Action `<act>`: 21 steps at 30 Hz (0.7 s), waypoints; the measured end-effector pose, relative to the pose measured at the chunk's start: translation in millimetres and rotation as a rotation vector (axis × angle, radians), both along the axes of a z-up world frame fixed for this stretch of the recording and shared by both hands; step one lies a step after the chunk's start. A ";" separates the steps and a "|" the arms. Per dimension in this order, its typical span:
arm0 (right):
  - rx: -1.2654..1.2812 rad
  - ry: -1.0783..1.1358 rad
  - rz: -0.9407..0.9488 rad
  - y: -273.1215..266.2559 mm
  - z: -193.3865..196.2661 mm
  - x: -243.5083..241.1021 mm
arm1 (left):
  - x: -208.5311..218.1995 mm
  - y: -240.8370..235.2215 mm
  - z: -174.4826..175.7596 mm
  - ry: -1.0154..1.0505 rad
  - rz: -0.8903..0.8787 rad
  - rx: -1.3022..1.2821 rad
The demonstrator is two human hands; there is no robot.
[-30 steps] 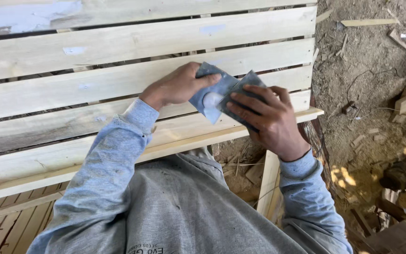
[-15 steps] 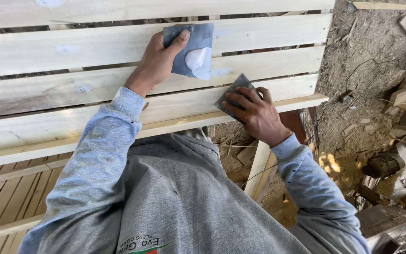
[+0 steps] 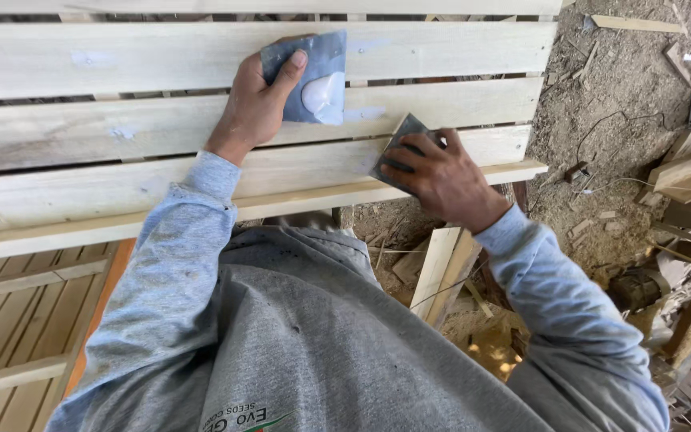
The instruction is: The person sands the surface of a wooden pallet using two sanding blocks. They move the blocks back and forth across the slats, working on different sections of the pallet throughout the clip.
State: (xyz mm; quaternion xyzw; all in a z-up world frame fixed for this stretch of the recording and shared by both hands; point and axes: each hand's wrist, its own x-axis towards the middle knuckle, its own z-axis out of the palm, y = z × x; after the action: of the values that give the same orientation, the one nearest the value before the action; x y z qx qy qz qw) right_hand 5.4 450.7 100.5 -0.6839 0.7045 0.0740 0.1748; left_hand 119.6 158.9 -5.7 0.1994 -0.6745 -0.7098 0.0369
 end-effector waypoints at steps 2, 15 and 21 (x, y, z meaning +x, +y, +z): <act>-0.034 -0.050 -0.009 -0.1 2.6 -2.3 | 3.8 5.7 1.4 0.061 0.049 -0.023; -0.067 0.069 0.173 -3.3 19.1 -13.8 | 82.2 29.6 14.5 0.078 0.255 0.091; -0.007 0.128 0.295 0.5 23.0 -13.9 | 102.6 47.4 48.0 0.156 0.421 -0.139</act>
State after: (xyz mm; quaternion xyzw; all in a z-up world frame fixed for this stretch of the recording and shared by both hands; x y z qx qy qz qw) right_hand -8.6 451.1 123.5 -0.7743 0.6065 0.1399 0.1146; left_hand 222.2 206.2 42.3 0.2771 -0.6604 -0.6517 0.2496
